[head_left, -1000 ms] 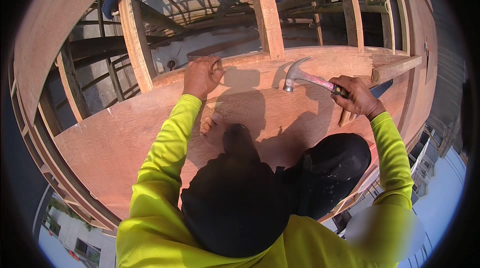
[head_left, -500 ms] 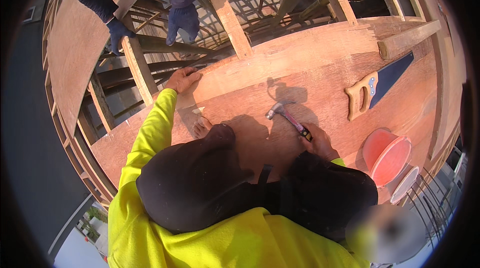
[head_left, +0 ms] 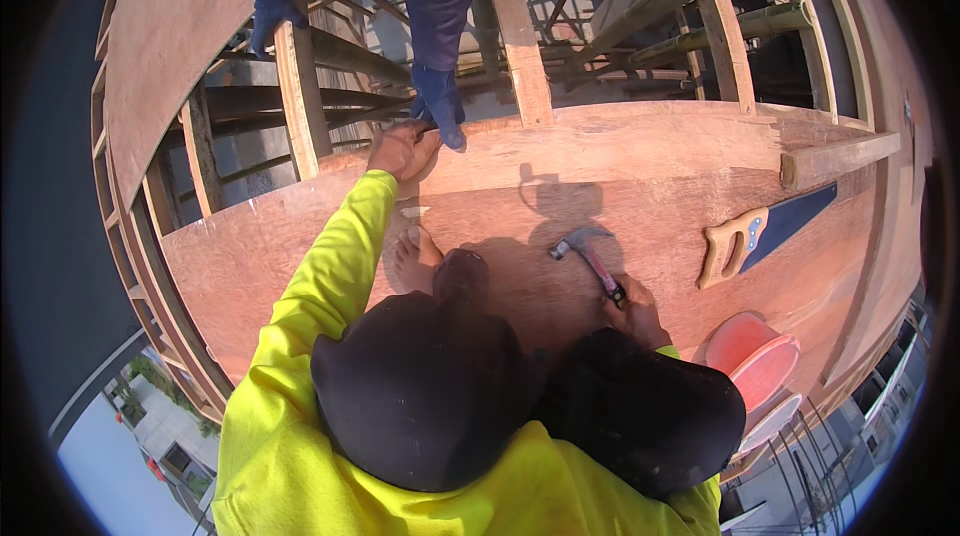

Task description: The person hammers nails into wooden planks and frames, then uses a hand saw to cut a wooden plank. The person works on a partially assembled wooden structure outdoors.

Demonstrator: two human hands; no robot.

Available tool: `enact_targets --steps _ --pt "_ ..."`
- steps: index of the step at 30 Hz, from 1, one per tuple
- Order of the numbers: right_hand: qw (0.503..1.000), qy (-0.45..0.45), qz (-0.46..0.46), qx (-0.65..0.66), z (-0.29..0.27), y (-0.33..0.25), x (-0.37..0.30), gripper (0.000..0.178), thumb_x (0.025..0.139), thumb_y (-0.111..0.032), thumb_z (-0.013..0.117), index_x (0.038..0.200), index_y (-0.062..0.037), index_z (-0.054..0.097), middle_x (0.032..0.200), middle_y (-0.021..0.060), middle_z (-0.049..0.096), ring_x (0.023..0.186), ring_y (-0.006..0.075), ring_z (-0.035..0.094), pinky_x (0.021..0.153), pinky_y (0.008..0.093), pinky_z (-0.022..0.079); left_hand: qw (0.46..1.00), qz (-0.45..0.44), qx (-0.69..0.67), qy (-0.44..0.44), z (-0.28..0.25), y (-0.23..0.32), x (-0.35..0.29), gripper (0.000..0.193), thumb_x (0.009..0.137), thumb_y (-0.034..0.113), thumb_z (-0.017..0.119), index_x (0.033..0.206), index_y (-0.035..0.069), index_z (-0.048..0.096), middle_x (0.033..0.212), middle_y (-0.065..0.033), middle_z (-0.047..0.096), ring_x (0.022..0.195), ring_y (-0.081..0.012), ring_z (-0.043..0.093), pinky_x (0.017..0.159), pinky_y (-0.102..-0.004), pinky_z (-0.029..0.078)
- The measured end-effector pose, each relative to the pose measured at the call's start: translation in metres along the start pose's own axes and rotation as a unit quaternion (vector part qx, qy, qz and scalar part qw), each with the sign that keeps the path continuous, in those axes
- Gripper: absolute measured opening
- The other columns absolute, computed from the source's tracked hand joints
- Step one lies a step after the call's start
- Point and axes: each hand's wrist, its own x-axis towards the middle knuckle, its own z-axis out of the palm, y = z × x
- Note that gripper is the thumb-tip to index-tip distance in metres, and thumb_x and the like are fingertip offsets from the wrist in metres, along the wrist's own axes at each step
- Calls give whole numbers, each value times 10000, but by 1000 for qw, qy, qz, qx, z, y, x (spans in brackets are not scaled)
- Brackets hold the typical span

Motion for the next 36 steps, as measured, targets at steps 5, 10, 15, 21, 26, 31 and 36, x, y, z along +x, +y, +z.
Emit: enact_targets --steps 5,10,15,21,26,31,36 --pt "999 16 32 -2 4 -19 1 379 782 -131 759 1139 -55 658 966 183 659 884 406 663 790 464 543 998 -24 -44 23 -9 -5 1 433 923 365 621 1218 63 718 1205 -250 702 1142 -414 659 993 -450 510" --pt "985 99 -60 -125 -2 -45 5 434 790 -77 786 1204 -28 665 1012 177 662 891 366 660 779 445 555 979 57 -75 181 2 -38 1 409 902 272 647 1204 3 706 1228 -272 678 1169 -430 631 1028 -469 492" --pt "980 196 -43 6 -29 -32 -30 319 862 -51 776 1165 -18 684 1016 150 664 852 288 670 746 357 550 953 118 53 275 28 -30 -8 459 909 243 670 1289 -16 658 1328 -257 634 1250 -426 573 1088 -483 449" --pt "772 616 44 154 -138 -38 -153 141 1036 -83 623 1136 4 673 950 60 660 797 119 638 703 268 526 894 268 198 299 3 -77 -22 516 1003 358 618 1341 -32 616 1346 -262 621 1265 -425 565 1074 -506 445" --pt "740 534 375 162 -184 76 -279 179 1016 -134 621 1108 -8 708 849 38 671 748 110 647 642 270 541 911 256 136 292 29 -6 -31 424 974 352 590 1268 46 583 1197 -201 606 1141 -368 572 1024 -483 441" --pt "881 344 324 -32 -165 212 -267 165 924 -84 609 1021 -20 725 907 198 734 851 347 709 791 426 561 970 221 -89 55 125 108 -124 278 998 348 542 1158 120 540 1085 -113 533 1022 -291 520 928 -423 424" --pt "927 281 250 7 -180 230 -227 158 885 -94 640 1004 -43 731 968 195 724 949 390 688 868 452 548 783 -135 -509 -331 269 202 -205 152 1022 344 495 1047 194 497 973 -25 460 904 -213 469 831 -363 407"
